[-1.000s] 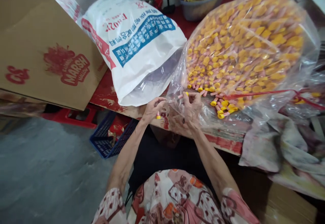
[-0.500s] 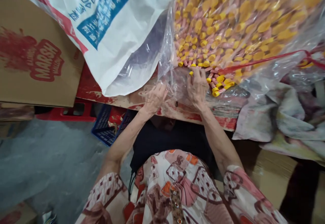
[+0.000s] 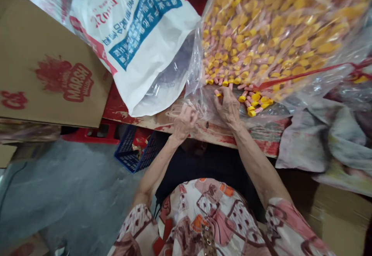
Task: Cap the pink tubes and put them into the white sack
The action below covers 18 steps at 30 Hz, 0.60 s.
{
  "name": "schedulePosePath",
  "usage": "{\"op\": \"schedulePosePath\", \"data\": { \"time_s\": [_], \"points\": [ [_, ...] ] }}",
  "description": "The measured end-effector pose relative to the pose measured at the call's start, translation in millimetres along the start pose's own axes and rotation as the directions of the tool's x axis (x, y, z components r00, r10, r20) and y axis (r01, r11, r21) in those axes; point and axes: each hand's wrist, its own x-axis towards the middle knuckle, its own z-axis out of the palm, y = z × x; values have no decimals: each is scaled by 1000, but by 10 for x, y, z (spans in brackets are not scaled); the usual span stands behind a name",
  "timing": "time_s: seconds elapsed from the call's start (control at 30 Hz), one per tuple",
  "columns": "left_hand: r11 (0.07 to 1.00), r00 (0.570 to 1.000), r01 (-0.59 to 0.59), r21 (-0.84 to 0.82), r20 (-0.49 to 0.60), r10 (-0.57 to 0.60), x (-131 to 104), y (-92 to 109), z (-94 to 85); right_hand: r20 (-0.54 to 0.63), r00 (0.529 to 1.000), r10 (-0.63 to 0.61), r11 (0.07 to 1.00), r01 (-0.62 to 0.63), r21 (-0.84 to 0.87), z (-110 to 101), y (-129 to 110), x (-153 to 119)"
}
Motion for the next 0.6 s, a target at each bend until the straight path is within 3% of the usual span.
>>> {"op": "schedulePosePath", "data": {
  "time_s": [0.13,0.27,0.4,0.53,0.6],
  "points": [
    [1000,998,-20,0,54,20,-51,-14,57,33,999,-37,998,39,-44,29,12,-15],
    [999,999,30,-35,-26,-31,-80,11,21,18,999,-31,999,31,-21,6,66,0],
    [997,998,52,-55,40,-50,-139,59,37,36,999,-21,1000,21,-4,-1,67,38],
    [993,994,101,-58,-44,-104,-218,58,80,-6,1000,-5,1000,5,24,81,-114,-5],
    [991,993,114,-70,-33,-117,-256,44,94,6,999,-34,999,33,40,154,-253,-70]
  ]
}}
